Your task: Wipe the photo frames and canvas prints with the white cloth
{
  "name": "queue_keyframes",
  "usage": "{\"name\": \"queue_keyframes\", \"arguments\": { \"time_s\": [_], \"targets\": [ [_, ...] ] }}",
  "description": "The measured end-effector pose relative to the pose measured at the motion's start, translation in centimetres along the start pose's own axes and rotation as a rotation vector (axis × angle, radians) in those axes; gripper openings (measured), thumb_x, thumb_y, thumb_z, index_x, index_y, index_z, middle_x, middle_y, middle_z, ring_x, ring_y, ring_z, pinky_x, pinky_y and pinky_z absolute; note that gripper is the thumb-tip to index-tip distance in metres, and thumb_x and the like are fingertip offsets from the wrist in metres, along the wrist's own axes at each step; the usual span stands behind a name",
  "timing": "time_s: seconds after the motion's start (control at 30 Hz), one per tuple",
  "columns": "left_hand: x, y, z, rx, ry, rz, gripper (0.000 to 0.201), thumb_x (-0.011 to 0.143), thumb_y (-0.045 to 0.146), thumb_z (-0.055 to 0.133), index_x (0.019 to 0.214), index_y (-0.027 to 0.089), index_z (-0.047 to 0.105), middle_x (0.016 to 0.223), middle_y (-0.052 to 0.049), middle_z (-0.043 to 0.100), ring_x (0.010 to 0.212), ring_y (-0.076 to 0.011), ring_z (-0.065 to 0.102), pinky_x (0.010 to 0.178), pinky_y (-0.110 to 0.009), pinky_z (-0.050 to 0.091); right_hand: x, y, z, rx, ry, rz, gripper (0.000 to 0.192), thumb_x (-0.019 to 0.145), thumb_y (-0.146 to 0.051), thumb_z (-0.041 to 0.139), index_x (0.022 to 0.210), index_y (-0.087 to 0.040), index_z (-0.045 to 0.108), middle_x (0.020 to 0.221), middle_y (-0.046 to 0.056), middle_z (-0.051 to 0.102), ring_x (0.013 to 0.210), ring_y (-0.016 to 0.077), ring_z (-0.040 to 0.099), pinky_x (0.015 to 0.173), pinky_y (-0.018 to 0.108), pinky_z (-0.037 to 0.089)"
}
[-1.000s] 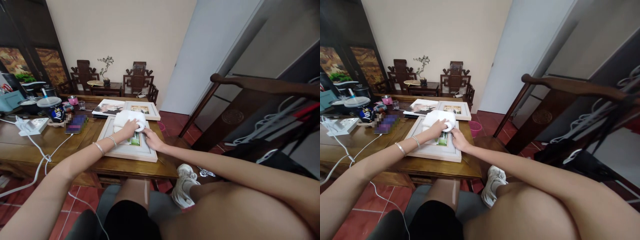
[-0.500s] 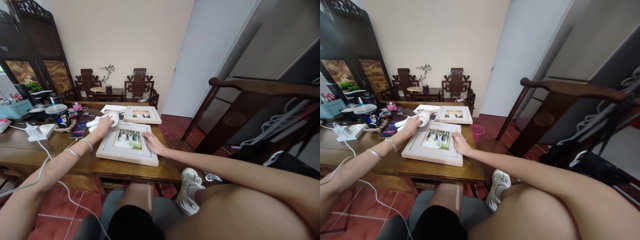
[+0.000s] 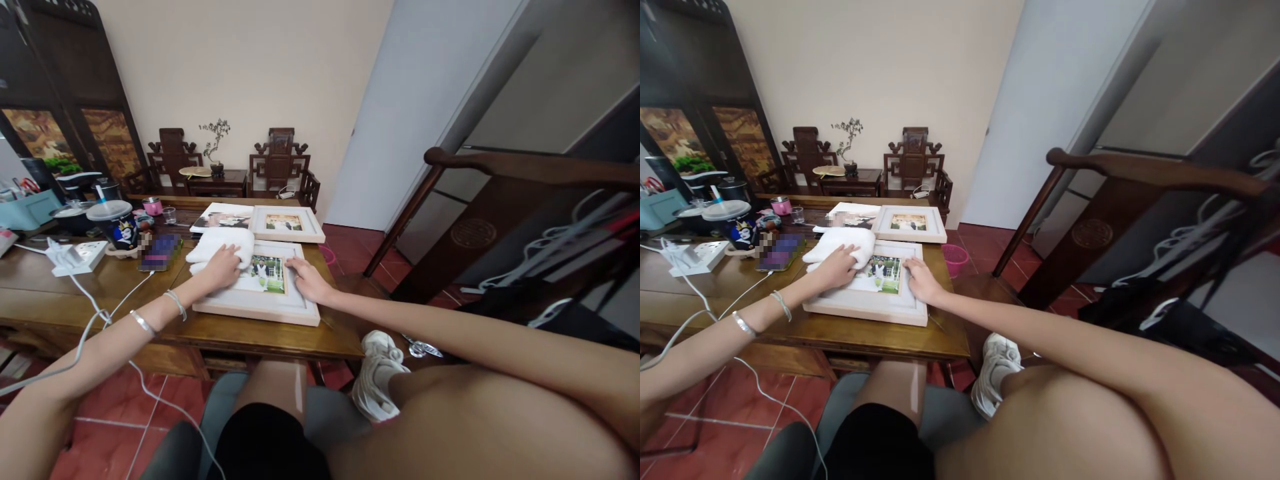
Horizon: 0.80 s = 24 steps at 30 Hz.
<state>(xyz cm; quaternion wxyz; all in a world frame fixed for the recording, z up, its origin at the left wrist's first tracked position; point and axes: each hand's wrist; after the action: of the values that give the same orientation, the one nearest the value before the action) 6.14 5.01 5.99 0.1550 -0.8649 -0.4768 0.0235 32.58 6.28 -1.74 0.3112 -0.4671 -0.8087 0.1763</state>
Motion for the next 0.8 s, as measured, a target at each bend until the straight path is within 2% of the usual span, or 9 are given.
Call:
{"name": "queue_keyframes", "arguments": {
  "time_s": [0.1, 0.23, 0.33, 0.4, 0.5, 0.6, 0.73, 0.8],
  "targets": [
    [-2.8, 1.5, -1.1, 0.002, -0.060, 0.005, 0.031, 0.088, 0.013, 0.045, 0.098, 0.005, 0.073, 0.128, -0.023, 0.063, 0.121, -0.0295, 0.057, 0.108, -0.040, 0.039, 0.1, -0.2, -0.1, -0.001, 0.018, -0.010, 0.060, 0.066, 0.004, 0.043, 0.118, -0.015, 0.067, 0.133, 0.013, 0.062, 0.141, 0.0265, 0.042, 0.122, 0.049, 0.025],
    [-7.3, 4.3, -3.3, -0.024, -0.116, 0.014, 0.031, 0.089, 0.014, 0.045, 0.092, 0.006, 0.074, 0.125, -0.023, 0.065, 0.122, -0.0310, 0.058, 0.108, -0.041, 0.041, 0.0, -0.3, 0.1, -0.007, 0.027, -0.022, 0.062, 0.065, 0.004, 0.042, 0.119, -0.014, 0.067, 0.132, 0.014, 0.063, 0.141, 0.0268, 0.042, 0.122, 0.050, 0.024],
    [-9.8, 5.9, -4.1, -0.083, -0.104, 0.010, 0.033, 0.093, 0.018, 0.042, 0.096, 0.008, 0.074, 0.138, -0.022, 0.058, 0.130, -0.0308, 0.053, 0.112, -0.042, 0.038, -0.1, -0.1, 0.1, 0.009, 0.038, -0.039, 0.063, 0.065, 0.004, 0.042, 0.119, -0.017, 0.067, 0.133, 0.012, 0.063, 0.140, 0.0258, 0.043, 0.122, 0.051, 0.025],
    [-10.2, 6.3, -4.1, -0.122, -0.099, 0.000, 0.035, 0.095, 0.020, 0.040, 0.100, 0.008, 0.073, 0.146, -0.022, 0.051, 0.137, -0.0313, 0.048, 0.115, -0.043, 0.036, -0.2, 0.1, 0.0, 0.025, 0.034, -0.039, 0.062, 0.066, 0.004, 0.043, 0.120, -0.016, 0.067, 0.134, 0.012, 0.063, 0.140, 0.0258, 0.043, 0.122, 0.051, 0.025],
    [-8.6, 5.8, -3.2, -0.142, -0.102, -0.035, 0.034, 0.094, 0.018, 0.041, 0.103, 0.006, 0.071, 0.152, -0.024, 0.043, 0.142, -0.0332, 0.041, 0.116, -0.045, 0.034, -0.2, 0.3, -0.1, 0.032, 0.025, -0.025, 0.061, 0.066, 0.003, 0.043, 0.119, -0.015, 0.067, 0.136, 0.013, 0.061, 0.141, 0.0263, 0.043, 0.122, 0.051, 0.025],
    [-5.2, 4.0, -1.6, -0.102, -0.082, -0.075, 0.031, 0.088, 0.009, 0.046, 0.105, 0.005, 0.071, 0.155, -0.023, 0.038, 0.144, -0.0341, 0.037, 0.117, -0.046, 0.033, -0.2, 0.4, -0.2, 0.031, 0.020, -0.037, 0.062, 0.066, 0.004, 0.043, 0.119, -0.016, 0.068, 0.136, 0.012, 0.062, 0.141, 0.0258, 0.043, 0.122, 0.051, 0.025],
    [-0.5, 0.9, 0.3, -0.046, 0.050, -0.146, 0.039, 0.087, 0.001, 0.039, 0.110, 0.005, 0.070, 0.156, -0.022, 0.035, 0.145, -0.0328, 0.035, 0.115, -0.048, 0.033, -0.3, 0.3, -0.3, 0.024, 0.007, -0.045, 0.062, 0.066, 0.005, 0.042, 0.119, -0.016, 0.068, 0.137, 0.012, 0.062, 0.141, 0.0258, 0.042, 0.122, 0.052, 0.026],
    [1.0, -0.1, 0.8, -0.046, 0.076, -0.136, 0.041, 0.086, 0.000, 0.039, 0.113, 0.006, 0.070, 0.156, -0.021, 0.037, 0.145, -0.0320, 0.037, 0.115, -0.049, 0.033, -0.3, 0.2, -0.4, 0.023, 0.003, -0.037, 0.062, 0.067, 0.005, 0.042, 0.120, -0.016, 0.067, 0.137, 0.012, 0.061, 0.142, 0.0257, 0.042, 0.122, 0.052, 0.025]
  ]
}}
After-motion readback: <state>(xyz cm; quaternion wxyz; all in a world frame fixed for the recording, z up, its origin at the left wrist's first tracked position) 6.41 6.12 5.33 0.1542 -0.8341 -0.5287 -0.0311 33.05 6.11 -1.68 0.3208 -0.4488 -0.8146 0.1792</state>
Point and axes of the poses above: each hand's wrist, its own x-axis towards the middle knuckle, its own z-axis out of the palm, y = z × x
